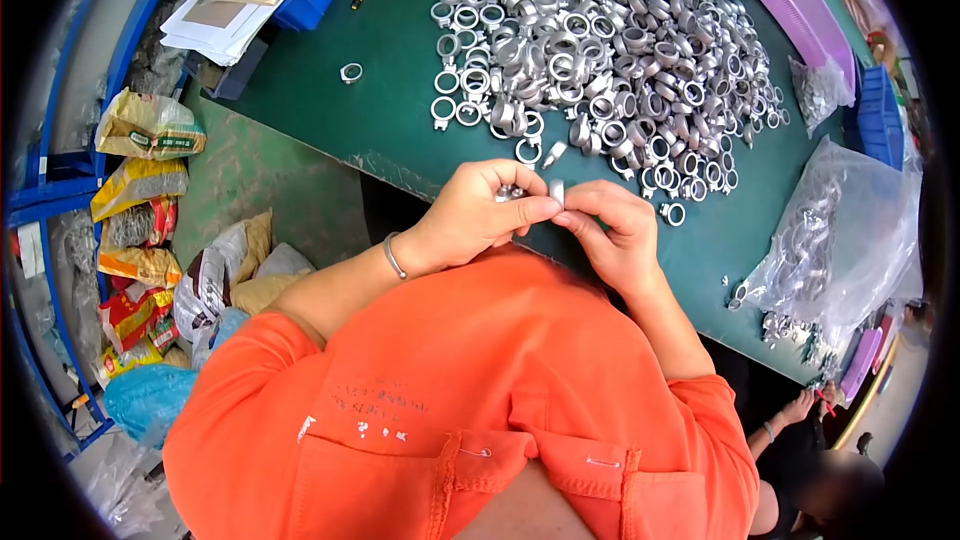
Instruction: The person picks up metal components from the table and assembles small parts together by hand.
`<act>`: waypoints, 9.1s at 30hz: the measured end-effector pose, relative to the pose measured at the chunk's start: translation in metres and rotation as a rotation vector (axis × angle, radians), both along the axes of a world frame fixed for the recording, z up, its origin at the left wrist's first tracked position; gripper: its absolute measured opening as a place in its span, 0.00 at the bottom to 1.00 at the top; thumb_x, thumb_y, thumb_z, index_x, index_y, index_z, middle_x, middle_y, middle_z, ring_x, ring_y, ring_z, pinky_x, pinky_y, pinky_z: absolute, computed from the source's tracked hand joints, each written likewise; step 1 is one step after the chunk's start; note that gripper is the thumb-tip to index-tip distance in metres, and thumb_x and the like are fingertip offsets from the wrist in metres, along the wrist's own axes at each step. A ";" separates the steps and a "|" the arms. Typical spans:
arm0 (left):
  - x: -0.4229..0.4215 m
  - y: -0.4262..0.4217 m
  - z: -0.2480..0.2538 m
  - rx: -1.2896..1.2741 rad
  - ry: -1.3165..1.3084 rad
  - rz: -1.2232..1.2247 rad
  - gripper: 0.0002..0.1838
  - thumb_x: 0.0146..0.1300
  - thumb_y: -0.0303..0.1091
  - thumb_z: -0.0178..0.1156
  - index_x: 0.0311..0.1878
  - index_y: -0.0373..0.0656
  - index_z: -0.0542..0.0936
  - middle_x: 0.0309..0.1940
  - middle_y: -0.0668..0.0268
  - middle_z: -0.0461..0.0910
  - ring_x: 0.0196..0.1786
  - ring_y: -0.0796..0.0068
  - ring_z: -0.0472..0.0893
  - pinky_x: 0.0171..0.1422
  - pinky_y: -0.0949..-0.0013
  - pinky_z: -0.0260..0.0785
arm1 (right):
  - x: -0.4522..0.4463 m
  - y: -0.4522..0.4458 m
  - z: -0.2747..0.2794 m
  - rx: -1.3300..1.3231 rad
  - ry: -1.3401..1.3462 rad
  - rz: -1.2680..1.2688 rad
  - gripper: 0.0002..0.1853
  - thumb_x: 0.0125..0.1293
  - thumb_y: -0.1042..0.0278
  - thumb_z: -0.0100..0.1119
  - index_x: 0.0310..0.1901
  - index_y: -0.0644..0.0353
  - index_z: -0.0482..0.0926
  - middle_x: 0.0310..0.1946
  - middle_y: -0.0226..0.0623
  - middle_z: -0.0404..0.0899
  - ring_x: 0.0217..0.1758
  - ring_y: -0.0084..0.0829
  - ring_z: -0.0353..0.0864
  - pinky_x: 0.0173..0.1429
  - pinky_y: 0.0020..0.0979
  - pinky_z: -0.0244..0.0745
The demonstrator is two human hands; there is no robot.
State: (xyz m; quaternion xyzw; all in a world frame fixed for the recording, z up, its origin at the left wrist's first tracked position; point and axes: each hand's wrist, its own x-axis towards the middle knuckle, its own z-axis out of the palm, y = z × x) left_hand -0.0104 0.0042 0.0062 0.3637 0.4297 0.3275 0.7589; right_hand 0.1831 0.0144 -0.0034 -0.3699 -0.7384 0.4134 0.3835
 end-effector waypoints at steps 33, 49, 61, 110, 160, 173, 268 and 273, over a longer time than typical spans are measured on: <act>0.003 -0.001 0.004 0.699 0.377 0.095 0.09 0.49 0.23 0.68 0.34 0.37 0.79 0.32 0.66 0.77 0.34 0.81 0.75 0.37 0.78 0.68 | -0.006 -0.007 -0.007 0.268 0.137 -0.083 0.12 0.49 0.87 0.63 0.31 0.64 0.69 0.43 0.49 0.77 0.36 0.32 0.81 0.38 0.25 0.79; -0.012 -0.003 -0.014 -0.281 -0.386 0.215 0.04 0.64 0.29 0.52 0.39 0.40 0.71 0.27 0.65 0.70 0.24 0.81 0.67 0.19 0.81 0.53 | -0.005 0.003 0.001 0.248 -0.416 -0.146 0.13 0.48 0.77 0.66 0.36 0.61 0.75 0.34 0.41 0.72 0.36 0.43 0.73 0.38 0.35 0.71; -0.003 -0.006 0.006 0.039 -0.056 0.034 0.06 0.65 0.28 0.53 0.41 0.37 0.77 0.21 0.68 0.72 0.19 0.87 0.65 0.21 0.83 0.56 | -0.009 -0.006 -0.002 -0.589 0.605 0.082 0.15 0.58 0.87 0.54 0.45 0.62 0.67 0.53 0.48 0.72 0.51 0.29 0.75 0.55 0.29 0.71; -0.006 -0.006 -0.005 0.940 0.287 0.266 0.14 0.41 0.17 0.69 0.31 0.40 0.78 0.31 0.63 0.76 0.32 0.78 0.76 0.32 0.75 0.68 | -0.005 0.000 -0.002 -0.635 0.613 -0.101 0.07 0.59 0.82 0.58 0.40 0.67 0.79 0.45 0.38 0.72 0.43 0.28 0.77 0.47 0.26 0.77; -0.057 -0.005 -0.136 -0.755 -0.357 0.342 0.13 0.62 0.36 0.55 0.47 0.40 0.75 0.44 0.63 0.77 0.48 0.67 0.78 0.43 0.69 0.73 | -0.006 0.042 0.004 0.556 -0.553 -0.134 0.08 0.45 0.74 0.65 0.30 0.56 0.79 0.28 0.29 0.70 0.34 0.34 0.69 0.39 0.36 0.61; 0.001 0.026 -0.144 -0.339 -0.230 0.171 0.13 0.60 0.34 0.56 0.47 0.41 0.76 0.43 0.64 0.78 0.48 0.66 0.77 0.48 0.65 0.71 | 0.002 0.020 0.007 -0.054 -0.050 -0.052 0.04 0.56 0.77 0.61 0.34 0.59 0.78 0.30 0.30 0.74 0.35 0.29 0.72 0.39 0.27 0.67; -0.008 0.000 -0.002 0.142 0.108 0.151 0.05 0.63 0.29 0.56 0.36 0.37 0.77 0.31 0.69 0.76 0.28 0.86 0.72 0.27 0.83 0.63 | -0.018 0.010 -0.003 -0.656 0.308 0.081 0.09 0.69 0.66 0.49 0.39 0.63 0.75 0.29 0.29 0.76 0.28 0.17 0.73 0.32 0.18 0.69; -0.003 -0.003 -0.009 0.551 0.248 0.198 0.03 0.56 0.22 0.61 0.34 0.38 0.79 0.32 0.70 0.75 0.30 0.85 0.71 0.33 0.81 0.63 | -0.019 0.010 -0.004 -0.639 0.377 0.034 0.12 0.71 0.63 0.45 0.37 0.64 0.73 0.30 0.32 0.77 0.30 0.20 0.76 0.35 0.21 0.72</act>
